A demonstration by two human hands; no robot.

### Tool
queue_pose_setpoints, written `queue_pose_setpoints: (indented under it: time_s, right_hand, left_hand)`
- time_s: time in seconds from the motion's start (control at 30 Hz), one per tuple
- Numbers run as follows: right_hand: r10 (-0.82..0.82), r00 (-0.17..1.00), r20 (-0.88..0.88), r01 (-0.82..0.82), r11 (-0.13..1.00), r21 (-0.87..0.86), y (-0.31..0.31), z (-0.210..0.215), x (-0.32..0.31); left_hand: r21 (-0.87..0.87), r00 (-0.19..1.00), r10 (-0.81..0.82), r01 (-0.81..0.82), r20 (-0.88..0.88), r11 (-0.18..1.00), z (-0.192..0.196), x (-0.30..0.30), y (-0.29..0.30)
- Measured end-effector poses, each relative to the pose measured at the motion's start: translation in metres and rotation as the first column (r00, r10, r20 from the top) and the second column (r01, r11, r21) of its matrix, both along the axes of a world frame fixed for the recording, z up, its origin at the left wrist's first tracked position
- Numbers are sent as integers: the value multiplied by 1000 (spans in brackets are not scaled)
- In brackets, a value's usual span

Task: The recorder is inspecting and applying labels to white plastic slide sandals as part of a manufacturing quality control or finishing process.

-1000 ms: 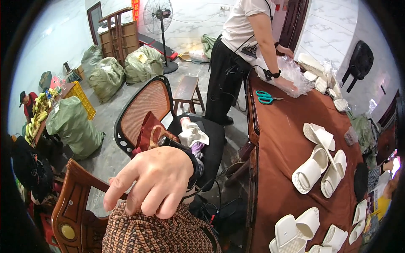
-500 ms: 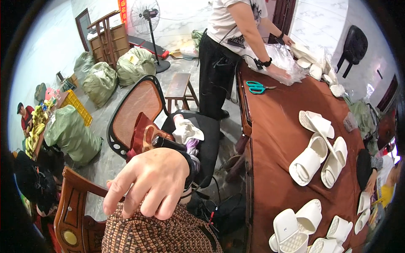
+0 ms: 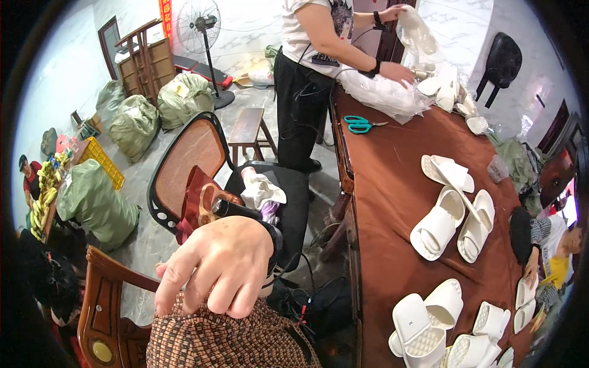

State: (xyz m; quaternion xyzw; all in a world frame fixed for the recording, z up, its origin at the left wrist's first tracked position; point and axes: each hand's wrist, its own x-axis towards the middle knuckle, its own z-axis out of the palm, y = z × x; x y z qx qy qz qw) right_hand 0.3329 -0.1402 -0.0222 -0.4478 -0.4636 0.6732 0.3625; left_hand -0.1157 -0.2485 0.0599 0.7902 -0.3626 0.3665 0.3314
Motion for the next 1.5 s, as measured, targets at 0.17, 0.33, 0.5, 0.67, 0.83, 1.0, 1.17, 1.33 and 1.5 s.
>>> queue_pose_setpoints:
  time_s: [0.17,0.33,0.5,0.67,0.83,1.0,1.17,1.33,1.5]
  right_hand:
    - [-31,999,22,31,999,-16,-1,-1,3]
    - [-106,994,24,106,994,21,-2,-7,4]
    - [-100,995,-20,101,994,42,1,-14,11]
    - [-278,961,10,278,961,9,8,-25,16]
    - [-186,981,45,181,978,106,12,-26,22]
    - [-179,984,-9,179,982,56,14,-22,19]
    - [-112,992,-56,115,991,68,11,-20,18]
    - [-92,995,-30,94,991,91,12,-20,21]
    - [-107,994,-25,109,989,102,12,-20,21]
  left_hand:
    - [159,989,21,2,-145,987,4,-2,0]
    - [-38,998,-67,68,18,997,4,6,-8]
    - [96,991,-66,77,-114,992,5,5,-3]
    - [-138,998,57,-58,-7,989,0,14,11]
    - [-426,950,313,-289,-13,857,-9,31,30]
    - [-539,915,404,-344,-7,769,10,71,45]
    - [-523,823,565,-457,59,720,42,123,28]
    - [-477,797,590,-471,129,742,61,142,19]
    - [-392,766,588,-473,261,789,69,148,15]
